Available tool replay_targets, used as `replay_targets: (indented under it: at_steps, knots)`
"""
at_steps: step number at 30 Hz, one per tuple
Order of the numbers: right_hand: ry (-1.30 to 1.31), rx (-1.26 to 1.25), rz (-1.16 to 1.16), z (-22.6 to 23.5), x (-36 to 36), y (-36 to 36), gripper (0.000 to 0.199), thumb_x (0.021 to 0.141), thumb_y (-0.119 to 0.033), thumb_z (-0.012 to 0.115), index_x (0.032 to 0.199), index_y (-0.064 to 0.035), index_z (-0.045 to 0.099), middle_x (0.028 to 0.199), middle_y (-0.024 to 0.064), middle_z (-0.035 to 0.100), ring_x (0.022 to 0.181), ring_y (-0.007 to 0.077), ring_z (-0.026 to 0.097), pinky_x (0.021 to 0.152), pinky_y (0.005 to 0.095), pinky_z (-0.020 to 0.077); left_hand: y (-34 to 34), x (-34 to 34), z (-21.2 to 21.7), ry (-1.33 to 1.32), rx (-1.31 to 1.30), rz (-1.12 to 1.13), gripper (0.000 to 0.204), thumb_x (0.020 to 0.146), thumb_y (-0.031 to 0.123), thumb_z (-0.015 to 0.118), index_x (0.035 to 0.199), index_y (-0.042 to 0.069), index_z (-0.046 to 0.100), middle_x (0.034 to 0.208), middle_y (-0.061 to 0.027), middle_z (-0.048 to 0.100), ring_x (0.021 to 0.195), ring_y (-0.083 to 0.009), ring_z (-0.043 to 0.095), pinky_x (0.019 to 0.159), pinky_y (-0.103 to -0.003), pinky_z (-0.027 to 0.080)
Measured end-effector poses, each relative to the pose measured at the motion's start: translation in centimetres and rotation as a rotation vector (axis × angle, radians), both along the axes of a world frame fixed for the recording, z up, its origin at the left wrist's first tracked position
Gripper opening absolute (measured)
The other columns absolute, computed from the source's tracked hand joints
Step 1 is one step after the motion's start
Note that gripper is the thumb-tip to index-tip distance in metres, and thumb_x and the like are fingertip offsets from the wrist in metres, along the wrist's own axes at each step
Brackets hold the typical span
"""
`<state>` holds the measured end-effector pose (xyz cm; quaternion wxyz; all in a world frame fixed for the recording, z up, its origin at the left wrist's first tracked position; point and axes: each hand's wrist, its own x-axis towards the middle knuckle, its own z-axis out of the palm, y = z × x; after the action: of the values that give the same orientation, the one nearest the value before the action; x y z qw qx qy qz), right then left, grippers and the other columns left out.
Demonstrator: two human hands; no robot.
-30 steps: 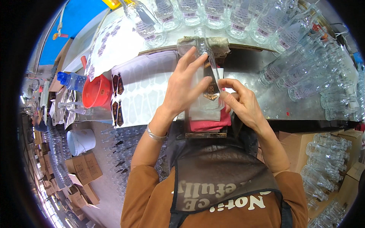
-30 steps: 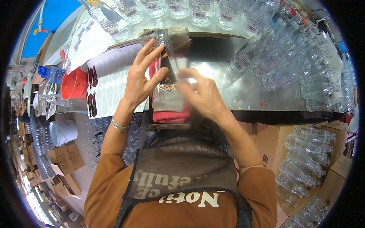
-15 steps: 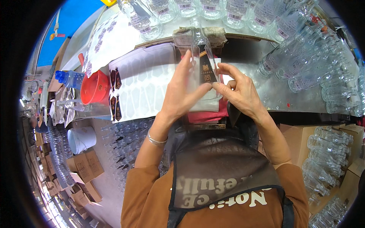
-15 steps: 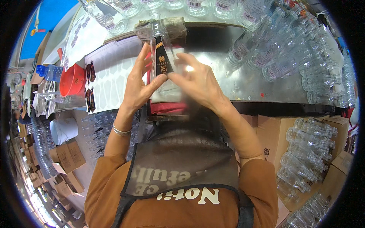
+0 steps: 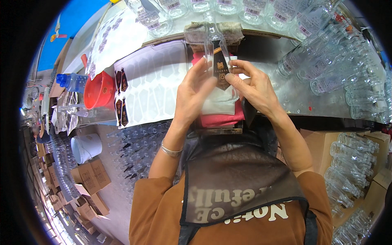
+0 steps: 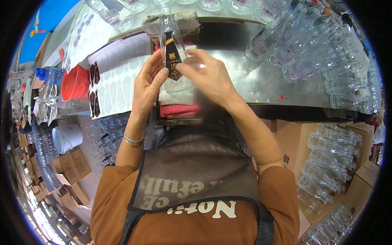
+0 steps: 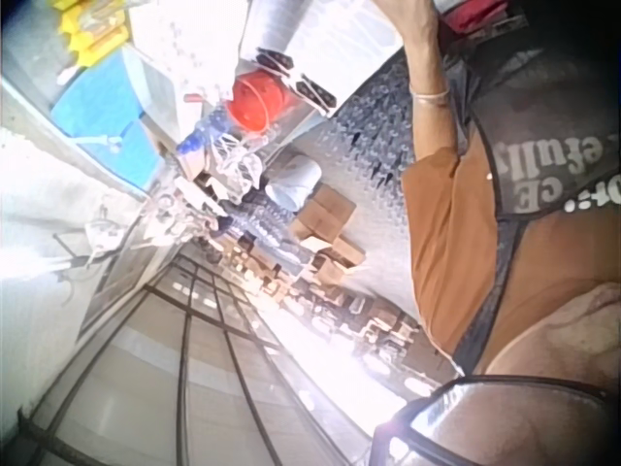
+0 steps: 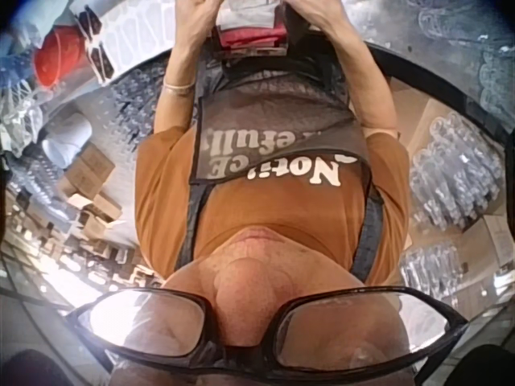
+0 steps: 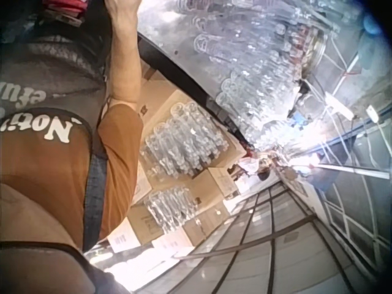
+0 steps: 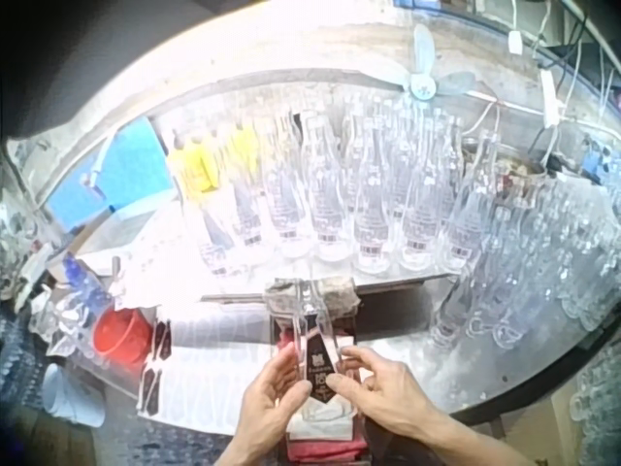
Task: The person repeatedly picks up clear plastic bottles, applies a label to each bottle, and places the labeled bottles on a nearby surface. The process is performed one at a time in a repetitive manner.
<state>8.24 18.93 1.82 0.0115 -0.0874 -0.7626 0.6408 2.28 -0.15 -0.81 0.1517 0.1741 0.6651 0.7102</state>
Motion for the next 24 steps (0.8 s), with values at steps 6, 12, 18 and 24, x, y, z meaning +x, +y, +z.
replay_targets:
  at_steps: [6,12,18,24]
  knots:
    - [0.031,0.059,0.009,-0.01,-0.15,-0.04,0.054,0.093,-0.029,0.073,0.130,0.0072,0.058,0.107,0.0158,0.072,0.087,0.0149,0.069,0.074,0.0281,0.0535,0.06,-0.06,-0.04,-0.032,0.053,-0.007,0.061,0.096,0.004,0.067,0.149,-0.008,0.039,0.145,-0.0197,0.053,0.129,-0.0245,0.056,0.108,-0.037,0.047]
    - [0.032,0.015,0.046,-0.34,-0.14,0.16,0.055,0.096,-0.026,0.072,0.134,0.0089,0.054,0.113,0.0121,0.068,0.072,0.0068,0.064,0.061,0.0229,0.0496,-0.03,0.01,-0.02,-0.044,0.041,-0.011,0.062,0.096,0.004,0.068,0.149,-0.007,0.040,0.145,-0.0187,0.054,0.129,-0.0232,0.056,0.108,-0.036,0.047]
    - [0.034,0.005,0.019,-0.19,-0.09,0.12,0.054,0.092,-0.029,0.074,0.129,0.0070,0.059,0.106,0.0150,0.074,0.093,0.0179,0.072,0.080,0.0298,0.0553,0.05,0.02,-0.12,-0.044,0.054,-0.015,0.062,0.095,0.003,0.068,0.150,-0.007,0.039,0.145,-0.0187,0.054,0.128,-0.0230,0.057,0.107,-0.035,0.048]
    - [0.034,-0.004,0.023,-0.48,-0.07,0.22,0.055,0.091,-0.030,0.075,0.130,0.0062,0.059,0.108,0.0151,0.073,0.093,0.0181,0.072,0.080,0.0299,0.0552,0.01,0.01,-0.29,-0.042,0.043,-0.009,0.062,0.095,0.003,0.068,0.149,-0.007,0.039,0.145,-0.0184,0.054,0.128,-0.0229,0.057,0.106,-0.035,0.048]
